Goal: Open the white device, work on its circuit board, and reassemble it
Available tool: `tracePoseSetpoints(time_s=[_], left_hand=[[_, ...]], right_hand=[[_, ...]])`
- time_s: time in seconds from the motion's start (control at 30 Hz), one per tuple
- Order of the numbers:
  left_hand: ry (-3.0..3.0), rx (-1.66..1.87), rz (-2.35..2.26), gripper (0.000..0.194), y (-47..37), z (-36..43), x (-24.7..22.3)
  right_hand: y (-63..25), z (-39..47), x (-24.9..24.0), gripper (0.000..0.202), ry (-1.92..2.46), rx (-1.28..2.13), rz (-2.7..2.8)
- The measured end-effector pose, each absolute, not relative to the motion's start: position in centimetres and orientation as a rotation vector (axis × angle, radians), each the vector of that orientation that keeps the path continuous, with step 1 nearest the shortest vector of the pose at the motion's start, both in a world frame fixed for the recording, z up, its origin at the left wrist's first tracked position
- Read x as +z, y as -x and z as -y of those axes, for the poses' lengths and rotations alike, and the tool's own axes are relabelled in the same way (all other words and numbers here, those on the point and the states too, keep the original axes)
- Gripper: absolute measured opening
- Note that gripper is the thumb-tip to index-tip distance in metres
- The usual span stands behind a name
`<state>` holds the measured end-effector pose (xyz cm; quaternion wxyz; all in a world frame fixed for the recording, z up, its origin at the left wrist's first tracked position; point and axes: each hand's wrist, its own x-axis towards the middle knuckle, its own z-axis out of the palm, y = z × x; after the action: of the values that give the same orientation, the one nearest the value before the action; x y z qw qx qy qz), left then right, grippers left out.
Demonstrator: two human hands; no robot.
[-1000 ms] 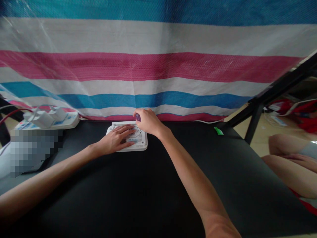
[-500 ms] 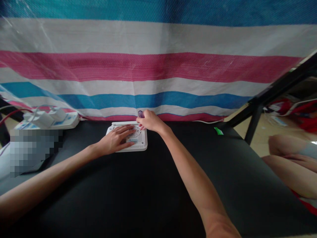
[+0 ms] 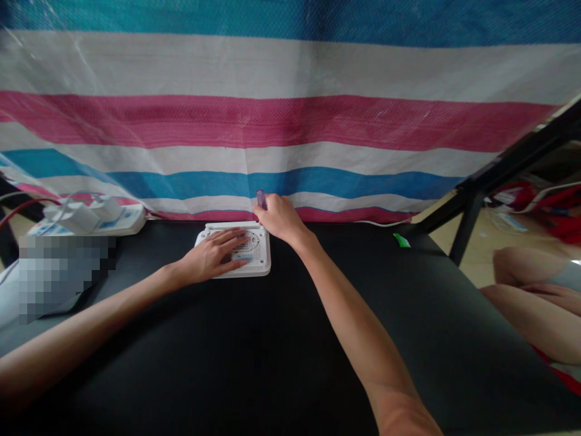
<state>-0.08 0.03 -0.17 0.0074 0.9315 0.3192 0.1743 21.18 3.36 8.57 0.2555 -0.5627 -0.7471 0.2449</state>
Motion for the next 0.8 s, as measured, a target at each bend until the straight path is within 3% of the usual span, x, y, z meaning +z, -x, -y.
tracePoseSetpoints(time_s=[0.3,0.57,0.8], left_hand=[[-2.893,0.591,-1.01,0.058,0.0,0.0,-0.3],[-2.905,0.579,-0.968,0.054,-0.1,0.1,0.0],[-2.903,0.607,-0.942,0.045,0.1,0.0,-0.2]], right_hand=[[-20.7,-1.4,10.6,0.023,1.476,0.638,2.122],[-20.3,0.4,11.0,0.012,1.392,0.716,2.592],[-20.2,2.1,12.4,0.012,1.212,1.136,2.678]])
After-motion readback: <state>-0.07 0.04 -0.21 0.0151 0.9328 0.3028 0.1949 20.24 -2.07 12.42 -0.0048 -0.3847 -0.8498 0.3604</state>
